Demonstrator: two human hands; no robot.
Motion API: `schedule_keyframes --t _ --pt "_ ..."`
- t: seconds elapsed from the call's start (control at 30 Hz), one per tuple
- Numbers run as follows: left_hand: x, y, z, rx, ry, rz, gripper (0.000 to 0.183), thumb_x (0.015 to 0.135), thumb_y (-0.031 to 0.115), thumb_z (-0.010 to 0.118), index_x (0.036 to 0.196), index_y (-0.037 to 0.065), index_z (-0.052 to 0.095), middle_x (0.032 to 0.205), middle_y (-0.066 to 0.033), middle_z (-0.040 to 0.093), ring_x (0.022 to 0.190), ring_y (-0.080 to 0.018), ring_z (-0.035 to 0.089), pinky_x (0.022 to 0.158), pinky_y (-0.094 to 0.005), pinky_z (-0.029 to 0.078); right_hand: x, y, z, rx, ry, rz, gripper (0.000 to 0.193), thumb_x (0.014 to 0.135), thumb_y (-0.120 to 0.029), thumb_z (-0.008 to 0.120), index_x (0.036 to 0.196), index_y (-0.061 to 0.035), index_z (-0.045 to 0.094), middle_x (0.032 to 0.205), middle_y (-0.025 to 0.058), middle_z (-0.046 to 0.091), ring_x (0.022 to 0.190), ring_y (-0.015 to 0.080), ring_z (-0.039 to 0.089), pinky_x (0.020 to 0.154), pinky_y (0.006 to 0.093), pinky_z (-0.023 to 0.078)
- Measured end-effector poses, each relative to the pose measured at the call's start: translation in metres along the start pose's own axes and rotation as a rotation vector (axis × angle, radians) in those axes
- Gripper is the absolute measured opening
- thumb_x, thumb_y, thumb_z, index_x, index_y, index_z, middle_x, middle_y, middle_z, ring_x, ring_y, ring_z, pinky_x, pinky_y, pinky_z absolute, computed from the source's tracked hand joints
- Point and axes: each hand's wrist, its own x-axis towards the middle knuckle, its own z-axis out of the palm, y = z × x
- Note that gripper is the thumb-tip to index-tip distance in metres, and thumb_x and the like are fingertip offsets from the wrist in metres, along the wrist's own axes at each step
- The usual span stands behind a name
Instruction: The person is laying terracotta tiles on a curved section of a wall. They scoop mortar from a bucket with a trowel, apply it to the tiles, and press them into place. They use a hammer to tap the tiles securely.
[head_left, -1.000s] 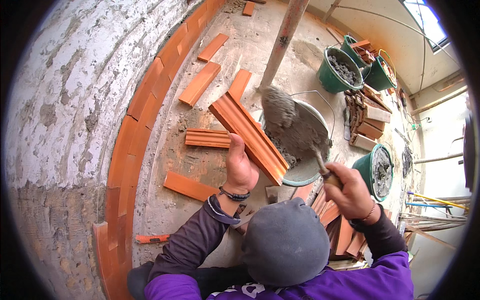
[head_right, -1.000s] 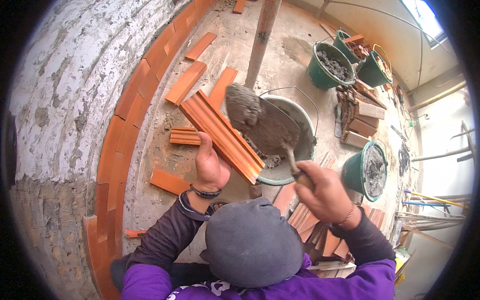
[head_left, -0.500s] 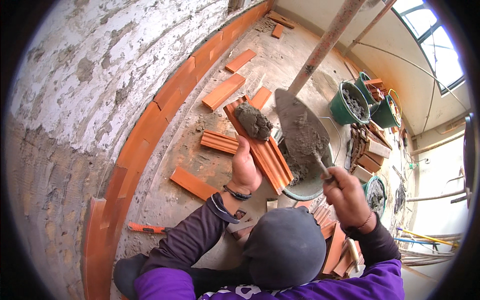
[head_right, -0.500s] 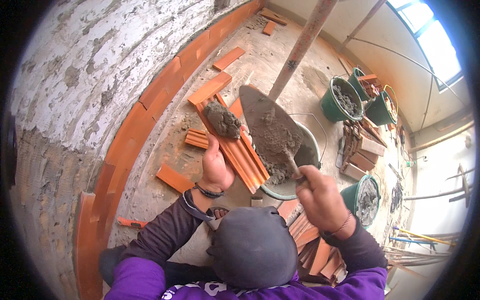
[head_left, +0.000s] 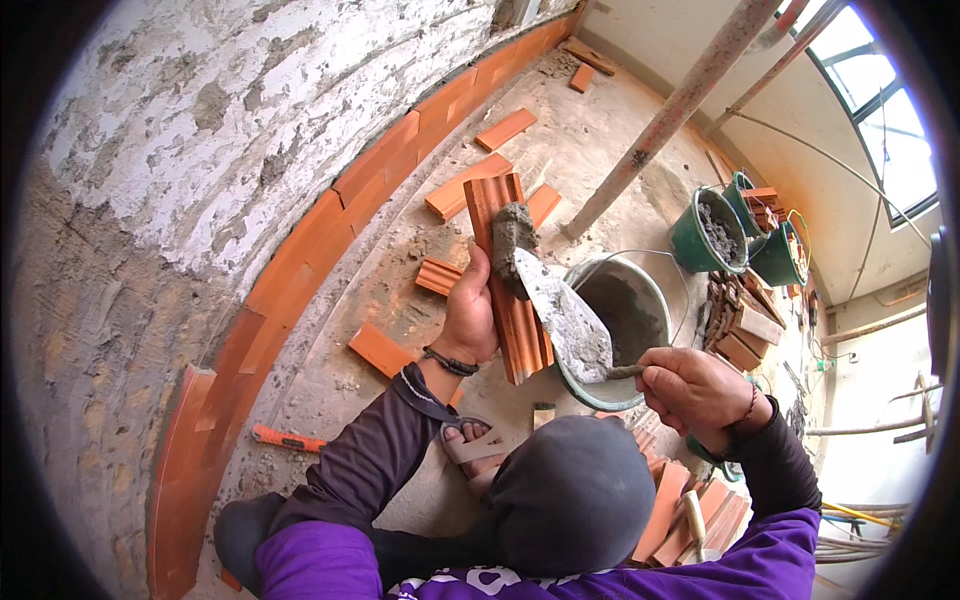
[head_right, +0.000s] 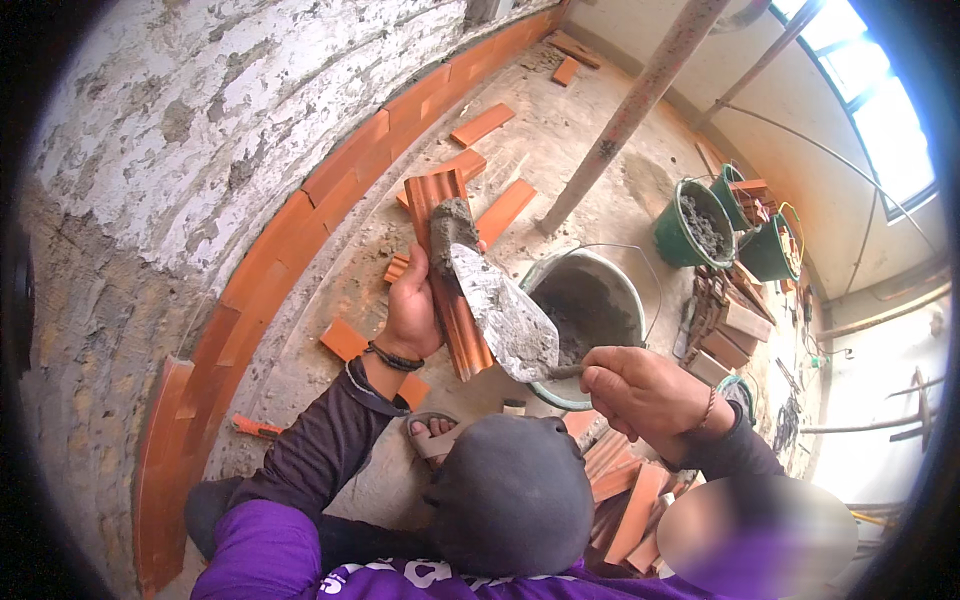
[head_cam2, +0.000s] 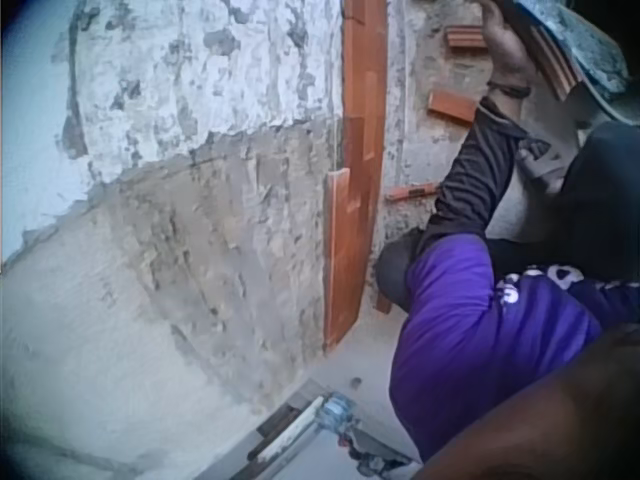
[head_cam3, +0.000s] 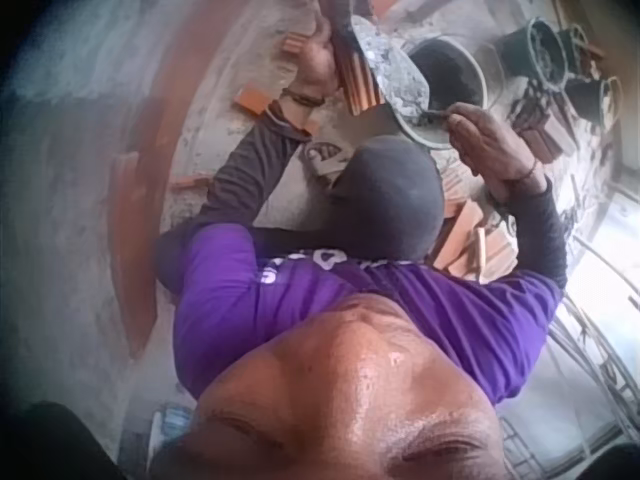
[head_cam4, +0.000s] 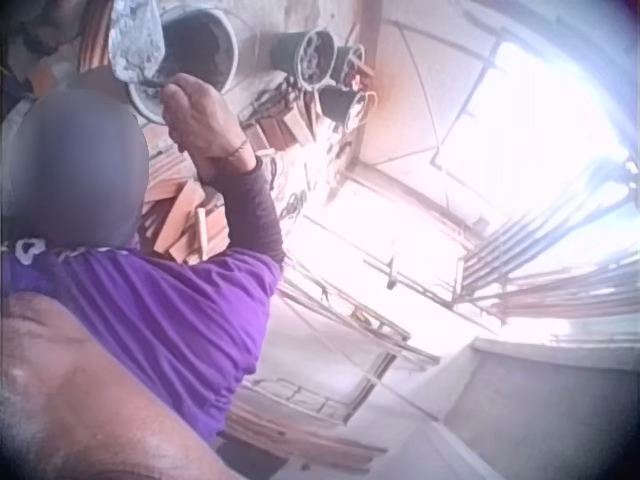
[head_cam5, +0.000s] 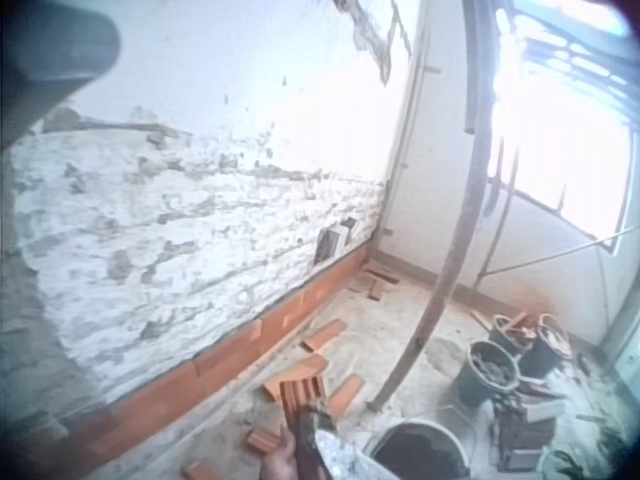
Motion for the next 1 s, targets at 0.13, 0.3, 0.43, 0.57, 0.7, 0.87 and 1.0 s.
schedule_keyframes --t 0.13,0.3,0.43,0.57,0.7,0.87,1.0 --pt "0.001 0.008 0.004 -0.056 0.045 -0.052 0.066 0.104 0.055 0.02 0.139 0.004 0.044 0.13 -0.0132 0.058 0.118 -0.0252 0.058 0.103 -0.043 0.047 -0.003 0.008 -0.004 0.066 -0.004 -0.021 0.025 0.103 -0.021 0.047 0.1 0.0005 0.059 0.069 0.0013 0.053 0.06 0.0098 0.053 0.053 0.0278 0.045" --pt "0.003 0.027 -0.006 -0.092 -0.062 -0.219 0.061 0.105 0.053 0.023 0.134 0.006 0.049 0.118 -0.0109 0.064 0.104 -0.0241 0.065 0.095 -0.043 0.053 0.005 0.028 -0.03 -0.636 0.412 -0.576 0.018 0.095 -0.018 0.058 0.097 -0.0004 0.06 0.072 0.0139 0.058 0.064 0.0302 0.06 0.059 0.0383 0.047" --pt "0.002 0.035 0.007 -0.003 0.093 -0.243 0.058 0.106 0.05 0.022 0.135 0.006 0.048 0.117 -0.011 0.065 0.1 -0.0237 0.067 0.092 -0.0423 0.055 0.014 0.019 -0.043 -1.016 0.672 -0.591 0.019 0.086 -0.023 0.067 0.087 -0.0069 0.057 0.074 0.0111 0.057 0.07 0.0327 0.062 0.061 0.0434 0.047" --pt "-0.003 0.037 0.007 0.071 0.044 -0.294 0.059 0.107 0.048 0.02 0.137 0.004 0.047 0.123 -0.0104 0.062 0.108 -0.0216 0.064 0.094 -0.0389 0.054 0.03 0.009 -0.047 -1.156 0.7 -0.645 0.021 0.087 -0.028 0.065 0.084 -0.0093 0.055 0.073 0.0091 0.055 0.069 0.0308 0.061 0.059 0.0432 0.047" --pt "-0.001 0.037 -0.001 -0.054 -0.156 -0.298 0.059 0.107 0.047 0.02 0.137 0.004 0.047 0.125 -0.0105 0.062 0.11 -0.0212 0.063 0.097 -0.0378 0.053 0.044 0.002 -0.063 -1.106 0.722 -0.62 0.025 0.09 -0.032 0.061 0.083 -0.0086 0.055 0.073 0.0109 0.056 0.068 0.0338 0.061 0.06 0.0448 0.047" --pt "0.001 0.035 0.007 -0.024 -0.01 -0.313 0.06 0.107 0.049 0.021 0.136 0.003 0.048 0.119 -0.0126 0.064 0.102 -0.0237 0.066 0.091 -0.0395 0.056 0.055 0.004 -0.075 -0.904 0.605 -0.553 0.023 0.09 -0.029 0.061 0.085 -0.0062 0.062 0.073 0.0166 0.06 0.071 0.0391 0.061 0.063 0.0472 0.047" --pt "0.002 0.034 0.0 -0.075 -0.057 -0.336 0.064 0.106 0.051 0.021 0.136 0.001 0.047 0.117 -0.0175 0.064 0.098 -0.0299 0.068 0.085 -0.0455 0.058 0.065 0.014 -0.078 -0.744 0.505 -0.534 0.023 0.091 -0.026 0.06 0.09 -0.0038 0.066 0.072 0.0203 0.06 0.071 0.0398 0.062 0.064 0.0456 0.048"
